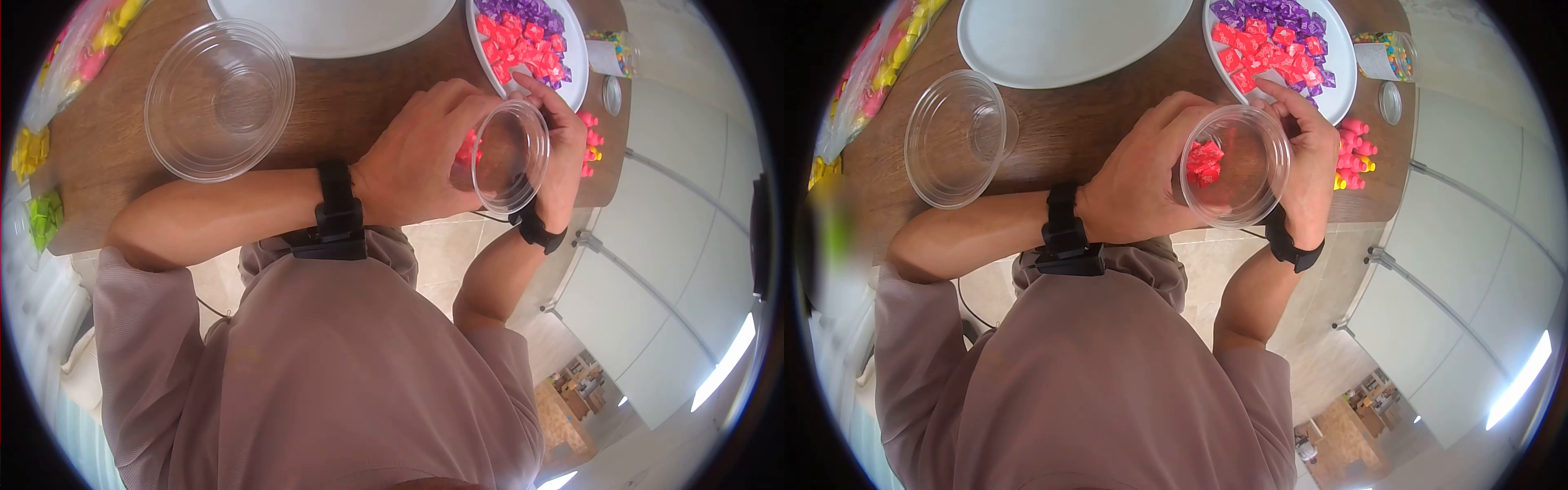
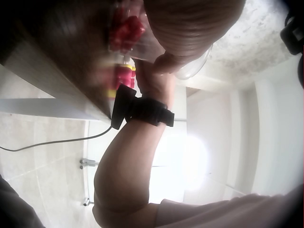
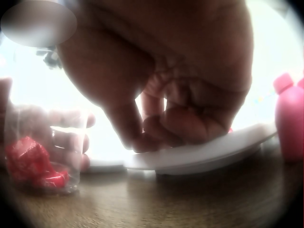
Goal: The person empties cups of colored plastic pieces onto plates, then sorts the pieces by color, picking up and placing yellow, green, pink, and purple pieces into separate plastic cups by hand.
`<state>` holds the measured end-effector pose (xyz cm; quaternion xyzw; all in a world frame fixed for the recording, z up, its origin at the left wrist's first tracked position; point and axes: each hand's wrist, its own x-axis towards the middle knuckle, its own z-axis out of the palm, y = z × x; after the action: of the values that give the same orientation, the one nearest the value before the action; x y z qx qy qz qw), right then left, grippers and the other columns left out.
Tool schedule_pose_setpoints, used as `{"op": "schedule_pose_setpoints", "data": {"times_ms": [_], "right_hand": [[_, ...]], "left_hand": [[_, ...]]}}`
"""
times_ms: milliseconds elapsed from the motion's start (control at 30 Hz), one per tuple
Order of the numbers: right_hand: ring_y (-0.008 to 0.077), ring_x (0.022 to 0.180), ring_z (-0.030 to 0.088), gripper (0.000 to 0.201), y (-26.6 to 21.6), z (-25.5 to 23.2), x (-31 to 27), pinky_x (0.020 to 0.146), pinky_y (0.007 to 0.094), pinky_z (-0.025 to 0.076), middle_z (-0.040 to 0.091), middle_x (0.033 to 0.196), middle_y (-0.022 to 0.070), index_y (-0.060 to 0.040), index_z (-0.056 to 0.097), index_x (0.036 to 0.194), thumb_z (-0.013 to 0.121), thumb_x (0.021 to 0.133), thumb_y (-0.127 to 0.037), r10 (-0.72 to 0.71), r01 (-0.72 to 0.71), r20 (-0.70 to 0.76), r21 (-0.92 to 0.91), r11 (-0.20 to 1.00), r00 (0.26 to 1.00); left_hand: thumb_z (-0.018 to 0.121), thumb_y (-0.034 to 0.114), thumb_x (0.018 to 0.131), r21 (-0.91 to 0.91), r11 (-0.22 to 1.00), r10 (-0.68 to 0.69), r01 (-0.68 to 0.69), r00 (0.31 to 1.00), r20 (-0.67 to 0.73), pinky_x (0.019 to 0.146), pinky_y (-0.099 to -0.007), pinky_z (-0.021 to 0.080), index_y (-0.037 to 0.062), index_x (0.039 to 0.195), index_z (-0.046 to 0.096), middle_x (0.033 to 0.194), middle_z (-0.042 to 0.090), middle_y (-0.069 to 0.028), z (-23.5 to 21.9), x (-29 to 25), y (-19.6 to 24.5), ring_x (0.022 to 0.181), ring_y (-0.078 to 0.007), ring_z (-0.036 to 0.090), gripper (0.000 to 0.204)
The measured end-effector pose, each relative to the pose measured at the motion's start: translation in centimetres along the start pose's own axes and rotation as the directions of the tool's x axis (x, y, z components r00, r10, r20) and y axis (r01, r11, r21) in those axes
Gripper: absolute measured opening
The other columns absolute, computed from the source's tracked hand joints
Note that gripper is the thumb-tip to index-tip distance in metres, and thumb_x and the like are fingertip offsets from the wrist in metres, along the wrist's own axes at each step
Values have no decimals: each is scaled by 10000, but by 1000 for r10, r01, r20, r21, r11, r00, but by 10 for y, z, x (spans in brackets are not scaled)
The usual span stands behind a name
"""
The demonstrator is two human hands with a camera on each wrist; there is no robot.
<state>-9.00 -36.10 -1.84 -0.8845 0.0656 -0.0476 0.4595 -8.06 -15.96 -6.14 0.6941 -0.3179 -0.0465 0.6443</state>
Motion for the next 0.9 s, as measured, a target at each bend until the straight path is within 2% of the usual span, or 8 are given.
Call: {"op": "schedule_pose_setpoints", "data": {"times_ms": [900], "right_hand": [[59, 729, 512, 300, 0, 1, -1, 662, 213, 448, 563, 774, -41, -25, 741, 1205, 756, 906, 0, -7, 7, 1, 4, 1000, 1000]], "left_hand": [[884, 198, 686, 3, 1000, -12, 12, 1000, 4, 973, -447, 475, 20, 1313, 548, 1231, 568, -172, 0, -1, -1, 1148, -371, 569, 734]]}}
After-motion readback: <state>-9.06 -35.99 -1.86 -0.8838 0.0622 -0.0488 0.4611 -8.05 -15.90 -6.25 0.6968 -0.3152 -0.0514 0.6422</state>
